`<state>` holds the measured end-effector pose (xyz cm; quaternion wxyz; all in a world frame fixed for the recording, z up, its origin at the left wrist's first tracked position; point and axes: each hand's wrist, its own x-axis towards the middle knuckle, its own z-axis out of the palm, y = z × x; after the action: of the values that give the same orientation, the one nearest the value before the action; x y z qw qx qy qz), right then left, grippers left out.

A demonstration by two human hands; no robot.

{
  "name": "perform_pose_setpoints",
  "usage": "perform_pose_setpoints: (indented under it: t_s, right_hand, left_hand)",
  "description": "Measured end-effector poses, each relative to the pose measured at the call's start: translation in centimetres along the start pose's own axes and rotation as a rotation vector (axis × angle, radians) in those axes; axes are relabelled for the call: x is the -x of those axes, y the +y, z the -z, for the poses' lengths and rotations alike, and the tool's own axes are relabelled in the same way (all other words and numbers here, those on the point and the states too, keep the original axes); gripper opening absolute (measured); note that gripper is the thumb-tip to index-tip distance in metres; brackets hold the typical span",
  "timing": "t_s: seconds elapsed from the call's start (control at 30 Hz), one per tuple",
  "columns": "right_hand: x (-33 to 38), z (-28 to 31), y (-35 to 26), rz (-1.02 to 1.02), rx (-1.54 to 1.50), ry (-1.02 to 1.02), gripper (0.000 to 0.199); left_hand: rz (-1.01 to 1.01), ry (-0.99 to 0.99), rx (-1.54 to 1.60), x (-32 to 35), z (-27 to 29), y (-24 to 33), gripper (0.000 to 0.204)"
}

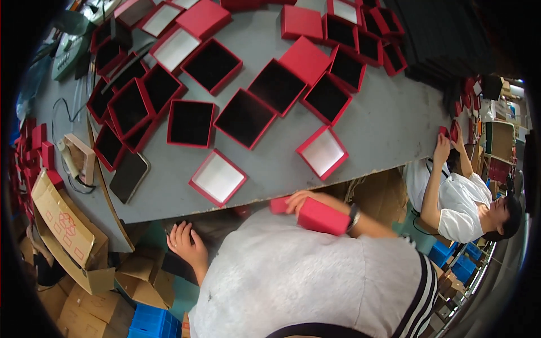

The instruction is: Assembling small gift boxes by placing black velvet-lined inserts into red box bases.

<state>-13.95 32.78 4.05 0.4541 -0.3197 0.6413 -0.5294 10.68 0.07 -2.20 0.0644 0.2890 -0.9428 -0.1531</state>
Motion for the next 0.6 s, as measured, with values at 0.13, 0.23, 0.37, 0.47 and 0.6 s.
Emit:
perform_pose_setpoints:
  t_s: [0.13, 0.23, 0.37, 0.47, 0.6]
  right_hand:
    - [0.9, -3.7, 3.5, -0.014, 0.354, 0.11, 0.042]
    - [1.3, -3.2, 1.9, -0.277, -0.064, 0.196, 0.047]
    - [3.0, -3.6, 1.9, -0.105, 0.435, 0.026, 0.028]
    - [3.2, -4.6, 1.7, -0.125, 0.393, 0.012, 0.017]
    - [4.1, -4.6, 3.1, -0.058, 0.301, -0.046, 0.019]
  left_hand:
    - [-0.039, 0.02, 0.01, 0.5, 0.2, -0.6, 0.019]
    - [-0.034, 0.05, 0.011, 0.9, -0.6, -1.7, 0.019]
    - [-0.01, 0.09, -0.011, 1.6, -0.8, -1.8, 0.018]
    - [-0.019, 0.13, 0.006, 2.0, -0.7, -1.9, 0.017]
    - [-0.053, 0.179, 0.041, 3.1, -0.8, -2.7, 0.017]
